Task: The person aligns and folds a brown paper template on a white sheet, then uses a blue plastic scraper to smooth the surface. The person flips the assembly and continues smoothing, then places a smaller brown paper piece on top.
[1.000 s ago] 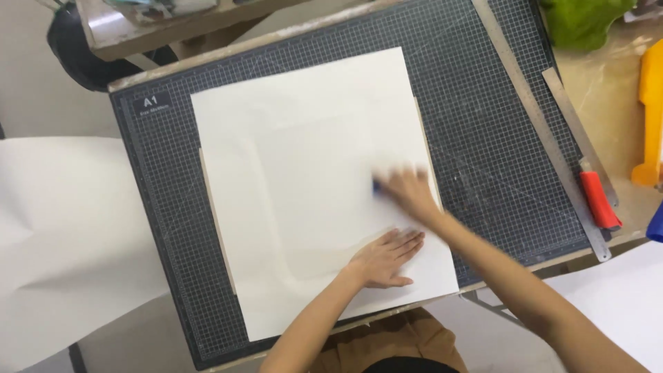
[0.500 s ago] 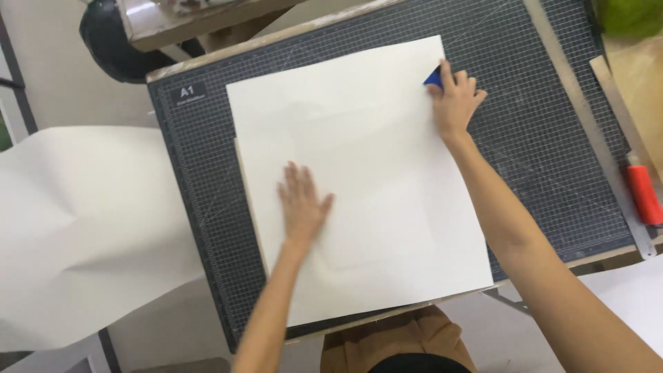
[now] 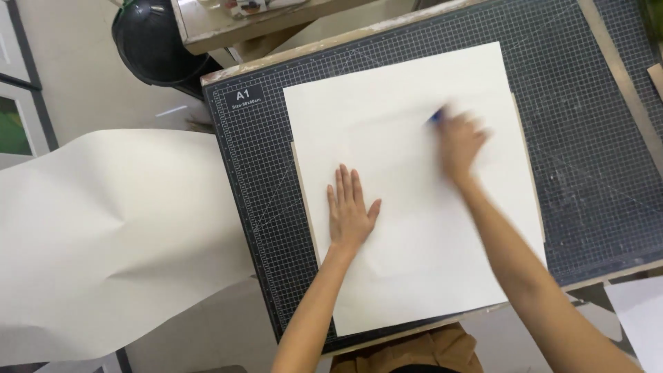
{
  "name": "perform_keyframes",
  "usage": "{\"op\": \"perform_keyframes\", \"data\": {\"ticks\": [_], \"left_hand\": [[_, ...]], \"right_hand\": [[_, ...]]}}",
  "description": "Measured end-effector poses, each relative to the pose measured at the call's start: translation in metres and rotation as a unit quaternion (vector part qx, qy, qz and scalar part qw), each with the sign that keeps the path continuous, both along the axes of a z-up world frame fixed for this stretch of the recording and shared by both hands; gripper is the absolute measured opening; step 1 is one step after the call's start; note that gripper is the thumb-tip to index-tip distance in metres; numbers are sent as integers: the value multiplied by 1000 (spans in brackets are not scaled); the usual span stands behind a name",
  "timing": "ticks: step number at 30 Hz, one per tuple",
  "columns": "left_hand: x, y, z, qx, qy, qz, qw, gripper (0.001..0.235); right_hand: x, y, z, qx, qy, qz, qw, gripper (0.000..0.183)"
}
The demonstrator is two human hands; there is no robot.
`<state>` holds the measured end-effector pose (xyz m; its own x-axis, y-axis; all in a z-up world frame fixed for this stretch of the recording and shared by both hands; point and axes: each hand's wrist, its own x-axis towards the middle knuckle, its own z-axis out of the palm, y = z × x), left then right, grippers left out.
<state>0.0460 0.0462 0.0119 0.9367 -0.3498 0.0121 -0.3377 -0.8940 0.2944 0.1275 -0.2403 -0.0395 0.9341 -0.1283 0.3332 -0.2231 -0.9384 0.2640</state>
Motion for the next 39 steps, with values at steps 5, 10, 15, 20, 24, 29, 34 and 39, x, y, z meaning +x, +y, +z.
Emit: {"op": "perform_keyframes", "data": {"ticks": [5, 10, 15, 20, 24, 29, 34, 39], "left_hand": [[3, 1, 6, 2, 18, -12, 1000, 81], [-1, -1, 7, -1, 45, -16, 999, 82], [2, 2, 8, 7, 77, -7, 997, 84], [5, 3, 10, 14, 45, -10, 999, 84], [2, 1, 6, 15, 43, -11, 999, 85], [5, 1, 11, 24, 46, -20, 998, 85], [5, -1, 9, 30, 43, -33, 998, 83], [-5, -2, 2, 56, -74, -15, 996, 85]], "right_hand": [[65, 50, -17, 87, -93, -233, 964, 43], [31, 272, 12, 367, 128, 63, 919, 42], [45, 153, 22, 173, 82, -42, 981, 33], [33, -55, 1, 153, -24, -172, 973, 50], [22, -94, 2, 189, -7, -52, 981, 57], [-167, -96, 12, 187, 164, 63, 967, 42], [-109, -144, -38, 134, 109, 133, 976, 40], [41, -122, 26, 228, 17, 193, 954, 46]]}}
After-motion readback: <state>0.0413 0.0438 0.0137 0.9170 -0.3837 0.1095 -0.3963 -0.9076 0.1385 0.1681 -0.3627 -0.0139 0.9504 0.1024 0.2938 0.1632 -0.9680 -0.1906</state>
